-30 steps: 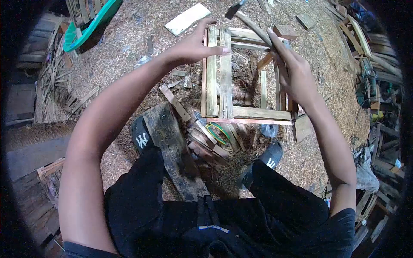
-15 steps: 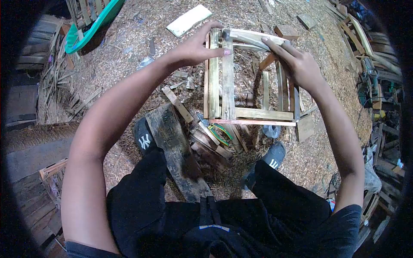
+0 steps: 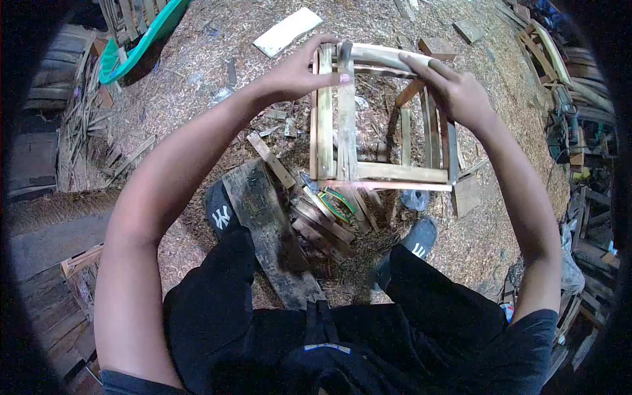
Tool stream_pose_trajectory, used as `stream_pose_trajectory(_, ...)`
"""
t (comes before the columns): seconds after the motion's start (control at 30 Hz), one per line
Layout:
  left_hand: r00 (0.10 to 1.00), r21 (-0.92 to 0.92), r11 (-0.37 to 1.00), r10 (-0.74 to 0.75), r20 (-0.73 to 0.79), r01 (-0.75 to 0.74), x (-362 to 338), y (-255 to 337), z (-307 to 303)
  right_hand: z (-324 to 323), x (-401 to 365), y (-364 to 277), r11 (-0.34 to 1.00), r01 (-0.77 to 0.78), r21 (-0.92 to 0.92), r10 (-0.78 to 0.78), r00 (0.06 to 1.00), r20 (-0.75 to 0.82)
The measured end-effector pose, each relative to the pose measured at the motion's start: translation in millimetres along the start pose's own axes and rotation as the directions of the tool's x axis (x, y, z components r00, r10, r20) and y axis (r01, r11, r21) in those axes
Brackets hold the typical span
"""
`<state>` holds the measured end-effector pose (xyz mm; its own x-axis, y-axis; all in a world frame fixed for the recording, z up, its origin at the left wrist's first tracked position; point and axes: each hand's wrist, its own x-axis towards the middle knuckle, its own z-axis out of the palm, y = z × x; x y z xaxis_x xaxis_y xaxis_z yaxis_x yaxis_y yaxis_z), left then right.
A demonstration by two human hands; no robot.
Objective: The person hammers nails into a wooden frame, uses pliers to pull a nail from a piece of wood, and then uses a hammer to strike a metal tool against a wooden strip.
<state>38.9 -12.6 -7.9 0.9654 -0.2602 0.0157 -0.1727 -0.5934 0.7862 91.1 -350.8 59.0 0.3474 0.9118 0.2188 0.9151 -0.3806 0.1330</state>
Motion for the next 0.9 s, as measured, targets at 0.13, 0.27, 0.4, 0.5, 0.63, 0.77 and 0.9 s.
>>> stream_pose_trajectory(0.13,0.999,-0.159,0.987,0.020,0.035,-0.014,1,-2,0,-1,4,1,0.992,-0.107,0.064,0.113,0.988,-0.108)
stream_pose_trajectory(0.27,0.991,-0.224,0.969,-0.077,0.110,0.100,-3,14,-9,-4,3,2,0.994,-0.084,-0.066,0.090,0.992,0.087)
stream_pose_trajectory(0.4,1.000,-0.064,0.998,-0.003,0.020,0.004,-5,9,-3,-6,8,5,0.996,-0.047,0.074,0.056,0.990,-0.128)
stream_pose_trajectory(0.5,0.998,-0.068,0.996,-0.045,0.048,0.049,-2,5,-7,-1,7,9,0.998,-0.034,-0.051,0.032,0.999,-0.039)
stream_pose_trajectory(0.63,1.000,-0.067,0.997,0.024,0.018,-0.023,-4,-2,0,-3,4,13,0.998,-0.023,0.051,0.031,0.986,-0.163)
stream_pose_trajectory(0.77,0.998,-0.126,0.992,0.014,0.057,-0.007,-2,-2,-5,10,-2,13,0.981,-0.184,-0.066,0.187,0.982,0.032)
stream_pose_trajectory(0.9,0.999,-0.115,0.993,-0.023,0.046,0.028,-4,0,-4,-2,-2,16,0.994,-0.094,0.047,0.101,0.978,-0.181)
